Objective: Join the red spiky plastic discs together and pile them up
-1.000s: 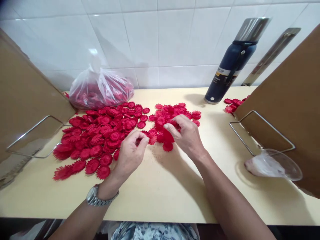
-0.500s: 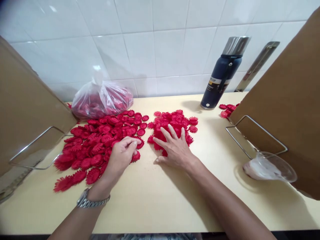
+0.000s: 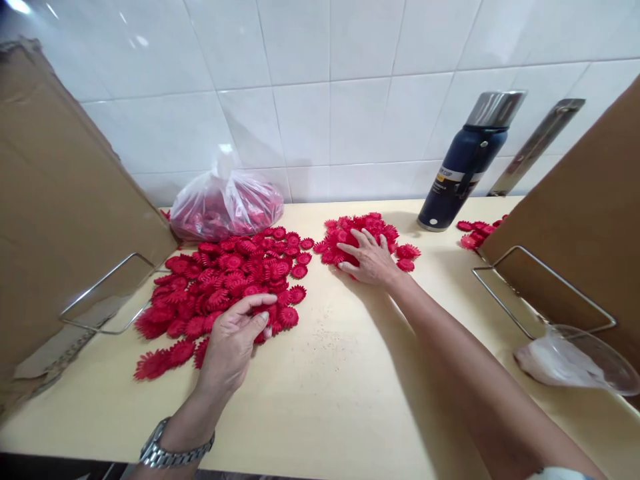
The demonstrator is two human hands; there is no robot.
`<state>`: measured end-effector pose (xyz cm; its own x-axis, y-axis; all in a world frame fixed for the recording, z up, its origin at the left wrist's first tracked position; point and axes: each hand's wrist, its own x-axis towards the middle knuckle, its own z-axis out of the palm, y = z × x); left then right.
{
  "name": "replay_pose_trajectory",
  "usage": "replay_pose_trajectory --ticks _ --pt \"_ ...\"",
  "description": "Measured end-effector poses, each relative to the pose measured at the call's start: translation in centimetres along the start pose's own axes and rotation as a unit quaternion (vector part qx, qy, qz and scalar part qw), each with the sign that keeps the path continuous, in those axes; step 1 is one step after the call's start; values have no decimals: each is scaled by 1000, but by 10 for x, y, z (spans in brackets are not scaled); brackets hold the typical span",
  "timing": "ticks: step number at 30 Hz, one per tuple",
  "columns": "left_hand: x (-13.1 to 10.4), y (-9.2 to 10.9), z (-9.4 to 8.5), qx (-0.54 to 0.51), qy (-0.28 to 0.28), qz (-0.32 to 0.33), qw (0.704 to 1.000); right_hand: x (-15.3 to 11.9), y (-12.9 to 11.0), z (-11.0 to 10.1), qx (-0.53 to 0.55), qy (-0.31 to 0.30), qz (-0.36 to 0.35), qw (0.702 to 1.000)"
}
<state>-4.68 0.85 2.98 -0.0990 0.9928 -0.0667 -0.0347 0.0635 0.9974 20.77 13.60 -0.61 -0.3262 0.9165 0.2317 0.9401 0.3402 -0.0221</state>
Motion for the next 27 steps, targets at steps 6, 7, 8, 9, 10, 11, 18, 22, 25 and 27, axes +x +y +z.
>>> replay_pose_trajectory --ticks 6,7,8,9,10,11,18,22,25,27 --pt "1 -2 6 -85 20 -12 996 -16 -6 -14 98 135 -29 986" --pt "2 -2 7 -85 16 -21 996 -21 -13 -17 130 153 -29 979" --pt "2 -3 10 -86 11 -28 996 -27 -22 -21 172 157 -30 972" --pt "2 -3 13 -87 5 -32 996 -33 -33 -25 221 148 -32 964" --pt "2 -4 17 -88 -1 -34 996 -39 -45 -30 286 112 -35 951" --pt "1 -5 21 -87 -10 -34 996 -46 -56 -35 356 64 -20 932" --pt "-4 -6 47 -86 -86 -44 992 -77 -92 -51 557 -75 33 827" --pt "-3 -7 54 -113 -126 -76 983 -84 -84 -51 476 -53 44 877" --pt "0 -10 55 -122 -131 -86 980 -87 -81 -49 427 -9 13 904" --pt "0 -12 56 -128 -117 -88 981 -87 -82 -46 362 94 -36 927"
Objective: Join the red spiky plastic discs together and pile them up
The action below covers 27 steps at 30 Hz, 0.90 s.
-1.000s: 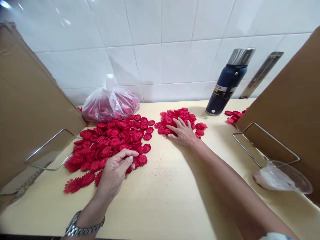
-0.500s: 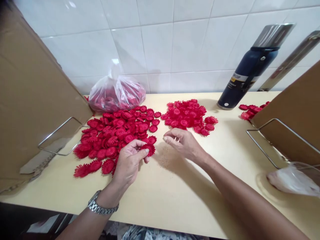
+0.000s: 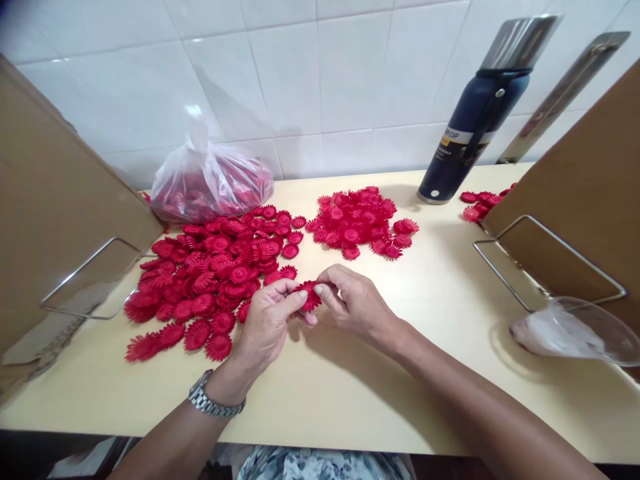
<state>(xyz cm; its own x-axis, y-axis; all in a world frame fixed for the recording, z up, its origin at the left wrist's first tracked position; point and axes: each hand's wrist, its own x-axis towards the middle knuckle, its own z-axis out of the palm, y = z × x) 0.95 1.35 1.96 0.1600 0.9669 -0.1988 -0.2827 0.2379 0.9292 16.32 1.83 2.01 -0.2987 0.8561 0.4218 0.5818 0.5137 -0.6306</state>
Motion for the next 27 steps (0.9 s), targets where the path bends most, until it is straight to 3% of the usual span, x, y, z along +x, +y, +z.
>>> replay_pose_trajectory --ticks 3,5,14,27 --pt "0 -1 1 -26 17 -2 1000 0 0 6 -120 107 -147 976" --pt "-1 -2 1 -57 8 -14 998 2 1 10 -160 118 -187 962" --pt "-5 -7 5 -75 -23 -24 997 -2 13 17 -139 112 -187 966" --pt "-7 -9 1 -74 -30 -36 996 -6 12 18 -70 102 -162 979"
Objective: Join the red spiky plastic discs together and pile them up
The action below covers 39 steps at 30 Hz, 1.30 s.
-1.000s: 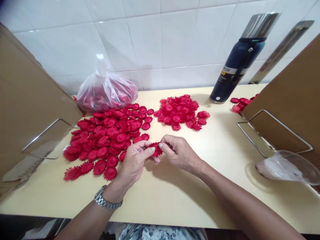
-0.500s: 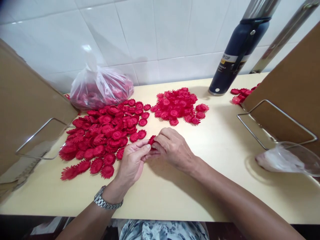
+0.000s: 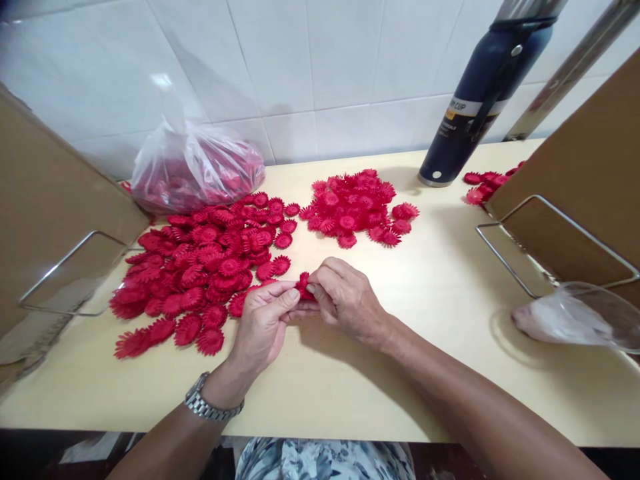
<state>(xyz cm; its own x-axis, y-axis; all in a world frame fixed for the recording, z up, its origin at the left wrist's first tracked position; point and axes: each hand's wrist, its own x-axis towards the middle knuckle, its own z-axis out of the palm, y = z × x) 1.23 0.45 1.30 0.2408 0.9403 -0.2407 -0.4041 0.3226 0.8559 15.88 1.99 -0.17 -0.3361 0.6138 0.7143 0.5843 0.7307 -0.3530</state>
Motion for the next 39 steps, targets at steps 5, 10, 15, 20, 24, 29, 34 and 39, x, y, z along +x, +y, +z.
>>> replay_pose_trajectory --ticks 5,10,15,20,24,29,34,39 --pt "4 1 0 -10 4 -25 1000 4 -3 1 -91 -46 -57 993" --pt "9 6 -1 53 80 -14 995 21 -10 -52 -154 -133 15 979" --pt "10 10 -2 114 122 -31 986 -23 0 -153 -347 -28 131 928" --pt "10 9 1 104 117 -38 987 -100 16 -213 -463 -119 256 840" --pt "10 8 2 97 110 -51 988 -123 23 -210 -460 -192 312 809" --pt "9 12 8 103 115 -53 987 -129 31 -213 -428 -157 293 840" --pt "3 12 26 86 68 -67 992 -111 17 -212 -386 -28 234 892" --pt "1 -2 41 -23 -12 -95 995 -55 -16 -142 -202 -49 116 971"
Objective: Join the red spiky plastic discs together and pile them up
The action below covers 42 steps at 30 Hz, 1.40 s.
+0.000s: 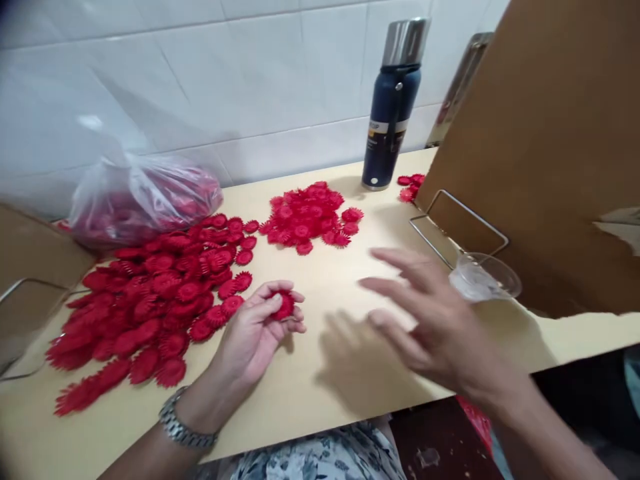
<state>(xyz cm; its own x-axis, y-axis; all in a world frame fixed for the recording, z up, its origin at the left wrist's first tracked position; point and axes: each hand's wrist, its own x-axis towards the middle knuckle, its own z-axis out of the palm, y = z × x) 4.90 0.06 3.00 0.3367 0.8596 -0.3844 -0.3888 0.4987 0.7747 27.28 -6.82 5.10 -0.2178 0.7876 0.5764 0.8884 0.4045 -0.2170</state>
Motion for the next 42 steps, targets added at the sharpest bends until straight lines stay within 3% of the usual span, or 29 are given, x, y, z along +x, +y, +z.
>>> replay_pose_trajectory --ticks 3,5,8,15,19,24,27,34,39,42 --pt "-2 -4 7 -82 -30 -25 996 20 -36 40 39 -68 -111 991" --pt "-4 -4 10 -116 -20 -18 993 23 -49 60 9 -85 -136 987" --pt "-4 -5 12 -129 14 16 991 20 -57 75 -28 -85 -142 986" --pt "10 -11 2 -75 88 27 993 28 -60 81 -16 -110 -159 981" --pt "19 -2 -2 -85 82 65 991 43 -53 88 -45 -111 -147 982" --pt "16 11 -2 -147 64 29 987 45 -56 105 -57 -99 -191 975" --pt "12 16 -7 -168 56 42 983 42 -55 109 -49 -109 -199 973" --pt "10 16 -19 -162 69 65 982 47 -54 110 -59 -63 -148 985" --pt "11 11 -23 -90 127 112 981 56 -64 105 63 -20 -160 985" --pt "12 13 -25 -27 134 142 980 69 -67 97 171 11 -69 983"
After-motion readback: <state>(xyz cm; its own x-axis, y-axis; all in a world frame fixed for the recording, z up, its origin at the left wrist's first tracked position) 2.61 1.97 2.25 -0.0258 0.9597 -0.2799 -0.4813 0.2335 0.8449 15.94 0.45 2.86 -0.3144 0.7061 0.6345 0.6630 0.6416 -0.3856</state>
